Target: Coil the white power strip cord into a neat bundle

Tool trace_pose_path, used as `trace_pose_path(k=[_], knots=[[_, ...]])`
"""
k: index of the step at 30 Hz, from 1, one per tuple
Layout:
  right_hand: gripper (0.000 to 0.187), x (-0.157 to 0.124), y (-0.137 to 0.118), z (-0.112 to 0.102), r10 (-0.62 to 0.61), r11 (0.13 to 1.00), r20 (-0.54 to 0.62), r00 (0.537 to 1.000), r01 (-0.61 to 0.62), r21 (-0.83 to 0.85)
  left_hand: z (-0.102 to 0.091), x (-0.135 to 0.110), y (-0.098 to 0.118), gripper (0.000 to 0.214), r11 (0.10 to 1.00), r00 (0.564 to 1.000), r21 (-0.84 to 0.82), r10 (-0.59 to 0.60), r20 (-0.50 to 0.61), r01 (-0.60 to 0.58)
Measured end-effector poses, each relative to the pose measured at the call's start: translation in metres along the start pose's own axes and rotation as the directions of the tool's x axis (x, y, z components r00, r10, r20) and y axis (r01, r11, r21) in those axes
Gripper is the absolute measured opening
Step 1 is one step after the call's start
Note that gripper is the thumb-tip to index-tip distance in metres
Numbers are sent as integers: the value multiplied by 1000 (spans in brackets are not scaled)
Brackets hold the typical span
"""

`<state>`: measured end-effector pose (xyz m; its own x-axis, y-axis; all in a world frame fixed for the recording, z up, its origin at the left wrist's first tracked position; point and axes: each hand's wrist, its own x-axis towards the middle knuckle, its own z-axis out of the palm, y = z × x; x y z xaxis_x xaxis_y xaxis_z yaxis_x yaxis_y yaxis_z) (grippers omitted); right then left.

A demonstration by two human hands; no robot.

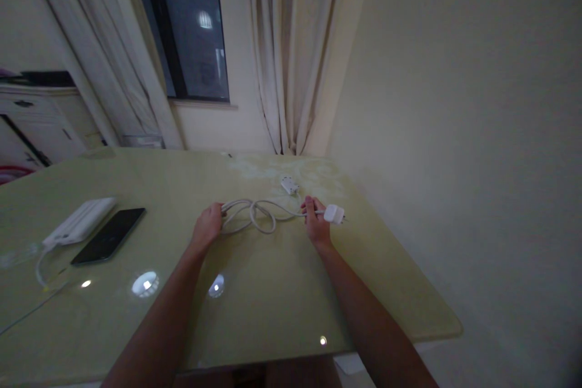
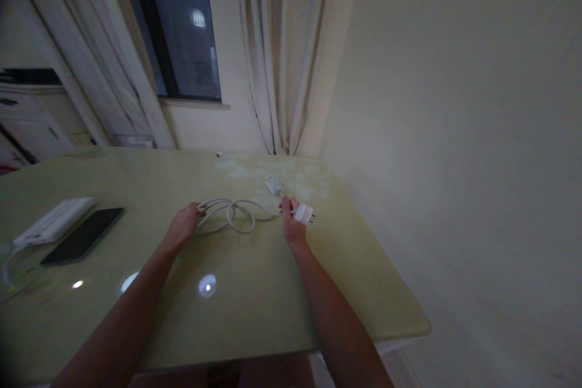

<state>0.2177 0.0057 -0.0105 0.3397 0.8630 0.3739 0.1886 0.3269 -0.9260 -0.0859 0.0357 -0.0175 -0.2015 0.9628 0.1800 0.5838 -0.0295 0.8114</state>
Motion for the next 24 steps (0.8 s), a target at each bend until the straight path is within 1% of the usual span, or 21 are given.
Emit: trace_pose_path(k=[2, 3, 5, 7, 10, 13, 15, 17, 19, 21, 24], knots=[[61, 1, -1, 1, 7, 1000, -25, 1000, -7, 4, 0, -4, 6, 38, 990, 999, -137, -32, -14, 30], [61, 2, -2, 1, 2, 1000, -45, 999, -2, -3, 0, -5, 9, 42, 975, 998, -218, -55, -31, 47], [62, 3, -3, 0, -10, 1000, -84, 996, 10, -5, -1, -8, 16, 50, 932, 994, -361, -75, -74, 43], [62, 6, -3, -1, -14, 1000, -130, 991, 16, 16, -2, -10, 21, 57, 889, 993, -457, -69, -91, 20], [61, 11, 0, -3, 13, 997, -183, 983, 1, 80, -5, -10, 24, 65, 838, 996, -546, -73, -57, 30], [62, 15, 4, -4, 64, 988, -193, 979, -34, 153, -8, -11, 25, 71, 831, 998, -554, -61, -27, 36], [62, 16, 6, -4, 92, 981, -194, 977, -55, 189, -11, -12, 25, 74, 837, 1000, -547, -12, 11, 17], [60, 16, 6, -4, 104, 977, -198, 975, -62, 205, -13, -12, 25, 74, 857, 997, -515, 45, 69, -4], [59, 16, 6, -4, 103, 976, -206, 973, -59, 210, -15, -13, 24, 73, 894, 990, -447, 84, 116, -23], [58, 15, 5, -4, 97, 976, -209, 973, -52, 210, -15, -13, 23, 70, 923, 988, -381, 98, 119, -46], [57, 15, 4, -4, 84, 976, -214, 973, -38, 213, -15, -13, 23, 65, 918, 988, -392, 115, 108, -64]])
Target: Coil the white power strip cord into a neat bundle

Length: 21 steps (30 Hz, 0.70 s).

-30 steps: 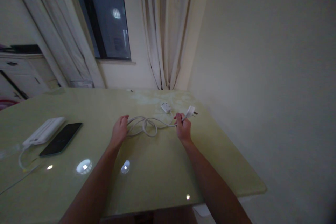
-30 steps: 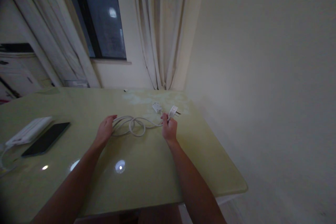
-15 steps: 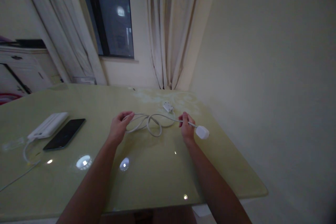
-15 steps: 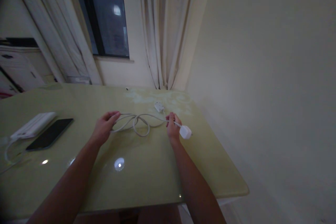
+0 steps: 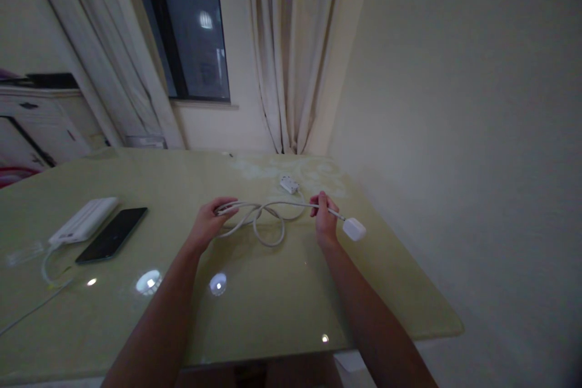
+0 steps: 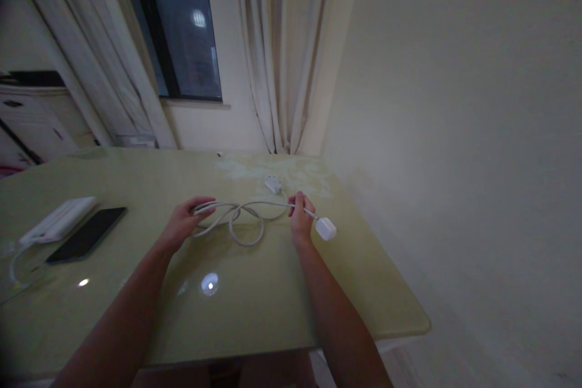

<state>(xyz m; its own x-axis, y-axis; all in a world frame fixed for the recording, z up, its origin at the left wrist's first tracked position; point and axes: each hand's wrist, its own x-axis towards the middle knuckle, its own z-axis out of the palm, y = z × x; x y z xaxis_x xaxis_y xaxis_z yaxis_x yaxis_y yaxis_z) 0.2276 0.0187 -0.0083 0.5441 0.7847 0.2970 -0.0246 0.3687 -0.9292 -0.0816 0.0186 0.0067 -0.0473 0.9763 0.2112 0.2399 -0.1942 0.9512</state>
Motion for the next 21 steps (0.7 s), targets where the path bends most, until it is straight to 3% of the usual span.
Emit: trace_pose_path(k=[5, 11, 16, 19, 21], knots=[[56, 0, -3, 0, -3, 1000, -11, 1000, 3, 14, 0, -3, 6, 69, 999, 998, -45, -27, 61, 30], [56, -3, -9, 1, 18, 1000, -1, 1000, -18, 12, 0, -3, 7, 66, 993, 999, -117, -15, -32, 11], [56, -4, -12, 2, 10, 999, -18, 1000, -9, 36, 6, -6, 11, 64, 992, 987, -78, 86, -138, -97], [59, -4, -13, 4, 72, 992, 4, 997, -72, 108, 14, -10, 18, 47, 975, 941, 56, 220, -258, -213], [59, -6, -15, 6, 142, 973, 87, 986, -155, 172, 19, -14, 23, 39, 957, 912, 136, 285, -296, -255]])
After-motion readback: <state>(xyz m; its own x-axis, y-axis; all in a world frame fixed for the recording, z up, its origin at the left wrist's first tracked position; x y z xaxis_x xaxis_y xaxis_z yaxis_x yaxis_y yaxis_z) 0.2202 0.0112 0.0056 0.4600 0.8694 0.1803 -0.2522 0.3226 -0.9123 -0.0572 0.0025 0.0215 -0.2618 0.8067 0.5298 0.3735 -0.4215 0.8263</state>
